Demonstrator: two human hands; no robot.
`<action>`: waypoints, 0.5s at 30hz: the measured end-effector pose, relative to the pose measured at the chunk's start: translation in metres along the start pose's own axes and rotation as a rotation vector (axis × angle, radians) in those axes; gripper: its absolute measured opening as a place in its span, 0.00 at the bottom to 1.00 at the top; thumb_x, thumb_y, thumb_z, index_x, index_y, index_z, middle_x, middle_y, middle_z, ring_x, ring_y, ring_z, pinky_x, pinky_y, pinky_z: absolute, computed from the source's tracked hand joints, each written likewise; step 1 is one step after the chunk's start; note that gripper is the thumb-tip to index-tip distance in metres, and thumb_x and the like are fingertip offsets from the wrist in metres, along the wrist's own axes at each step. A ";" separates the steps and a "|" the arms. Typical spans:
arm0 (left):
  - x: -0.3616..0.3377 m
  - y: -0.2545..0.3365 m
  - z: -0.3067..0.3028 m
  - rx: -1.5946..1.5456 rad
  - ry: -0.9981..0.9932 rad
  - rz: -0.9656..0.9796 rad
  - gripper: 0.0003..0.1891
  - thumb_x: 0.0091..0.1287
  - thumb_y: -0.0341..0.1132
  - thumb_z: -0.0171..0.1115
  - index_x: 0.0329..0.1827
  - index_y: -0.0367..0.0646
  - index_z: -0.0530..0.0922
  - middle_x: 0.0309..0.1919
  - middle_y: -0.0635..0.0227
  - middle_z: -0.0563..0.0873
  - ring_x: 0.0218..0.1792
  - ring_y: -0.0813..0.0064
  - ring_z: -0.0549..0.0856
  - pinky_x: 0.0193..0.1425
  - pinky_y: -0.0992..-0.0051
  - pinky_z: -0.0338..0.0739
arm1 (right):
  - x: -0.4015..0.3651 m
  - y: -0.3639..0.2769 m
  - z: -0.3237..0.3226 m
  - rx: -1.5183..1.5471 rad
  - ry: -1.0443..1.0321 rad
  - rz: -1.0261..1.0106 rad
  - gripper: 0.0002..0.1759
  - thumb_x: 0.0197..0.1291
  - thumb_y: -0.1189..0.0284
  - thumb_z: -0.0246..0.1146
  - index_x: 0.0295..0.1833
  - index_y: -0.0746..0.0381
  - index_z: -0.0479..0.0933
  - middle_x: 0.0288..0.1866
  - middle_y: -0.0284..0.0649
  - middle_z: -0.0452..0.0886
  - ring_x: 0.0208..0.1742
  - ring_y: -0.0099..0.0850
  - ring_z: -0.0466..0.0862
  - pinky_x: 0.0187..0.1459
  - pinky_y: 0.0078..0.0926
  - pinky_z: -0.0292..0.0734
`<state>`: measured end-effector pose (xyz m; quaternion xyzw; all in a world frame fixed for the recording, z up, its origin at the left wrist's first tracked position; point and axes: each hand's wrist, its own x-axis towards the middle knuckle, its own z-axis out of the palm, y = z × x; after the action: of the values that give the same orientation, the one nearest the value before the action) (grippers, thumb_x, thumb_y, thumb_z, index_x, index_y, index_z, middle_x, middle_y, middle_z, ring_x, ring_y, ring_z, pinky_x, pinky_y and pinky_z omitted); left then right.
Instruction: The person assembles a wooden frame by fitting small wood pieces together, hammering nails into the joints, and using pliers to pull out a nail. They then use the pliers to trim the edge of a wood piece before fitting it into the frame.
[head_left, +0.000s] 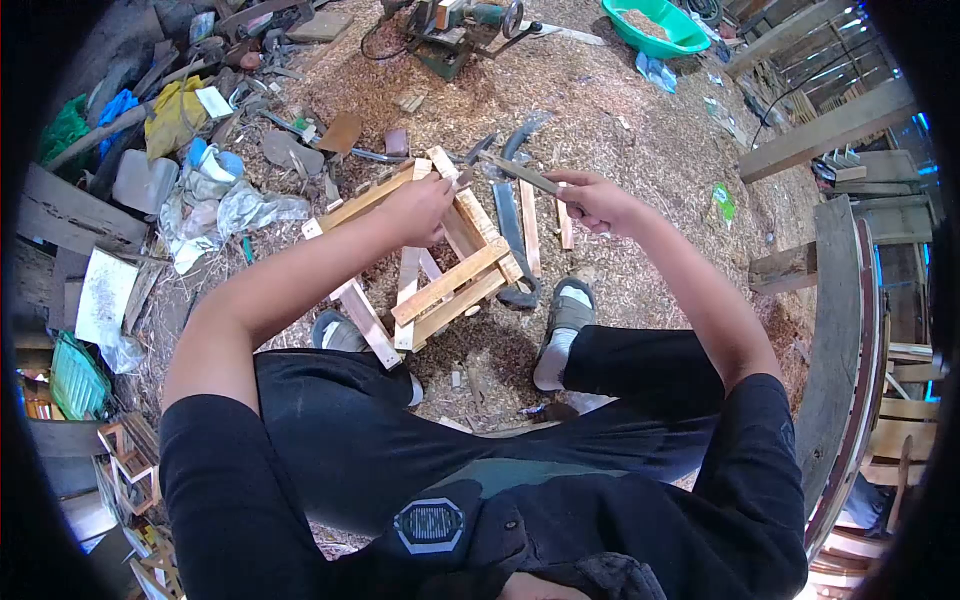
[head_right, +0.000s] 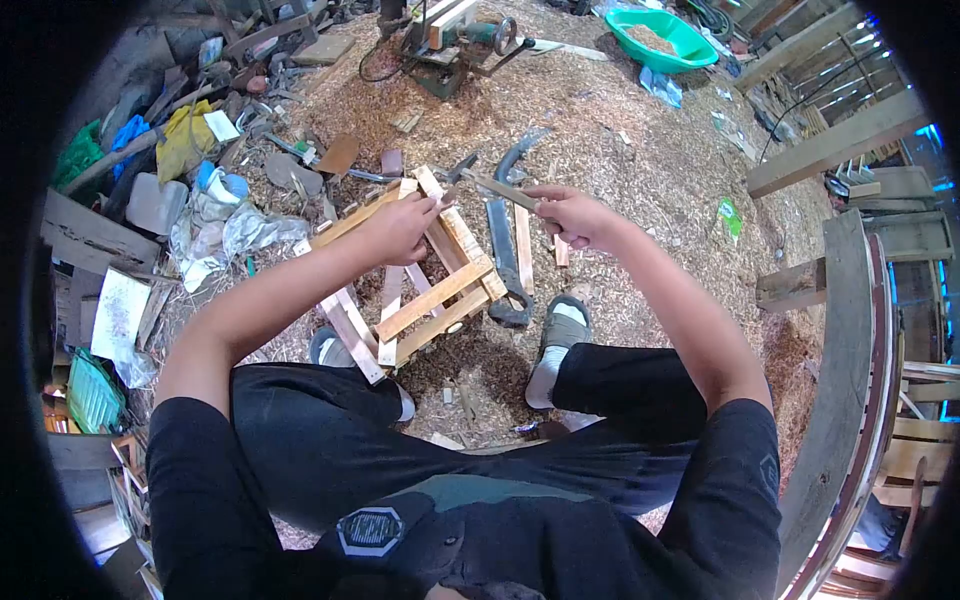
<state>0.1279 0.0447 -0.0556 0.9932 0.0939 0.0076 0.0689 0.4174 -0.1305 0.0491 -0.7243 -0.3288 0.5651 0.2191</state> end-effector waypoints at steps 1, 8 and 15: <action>0.001 0.000 0.000 0.016 -0.009 0.007 0.32 0.55 0.37 0.71 0.62 0.26 0.80 0.53 0.51 0.84 0.57 0.52 0.82 0.63 0.60 0.83 | 0.000 -0.001 -0.003 -0.050 -0.027 0.003 0.28 0.82 0.67 0.55 0.84 0.43 0.70 0.28 0.26 0.71 0.19 0.16 0.64 0.19 0.20 0.56; 0.006 0.004 -0.004 0.057 -0.063 -0.029 0.33 0.55 0.37 0.71 0.63 0.25 0.80 0.53 0.52 0.84 0.54 0.52 0.83 0.60 0.59 0.85 | 0.004 -0.015 -0.006 -0.163 0.012 -0.004 0.28 0.82 0.66 0.56 0.83 0.41 0.71 0.27 0.25 0.72 0.20 0.15 0.65 0.20 0.19 0.58; 0.006 0.003 -0.003 0.057 -0.043 -0.013 0.31 0.56 0.37 0.68 0.62 0.25 0.80 0.52 0.51 0.84 0.53 0.50 0.83 0.59 0.58 0.86 | 0.020 -0.013 -0.013 -0.191 0.014 -0.056 0.28 0.80 0.68 0.55 0.82 0.41 0.73 0.27 0.26 0.73 0.19 0.16 0.64 0.19 0.20 0.59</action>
<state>0.1340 0.0433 -0.0520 0.9940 0.0993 -0.0169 0.0428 0.4296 -0.1064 0.0474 -0.7363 -0.3995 0.5199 0.1671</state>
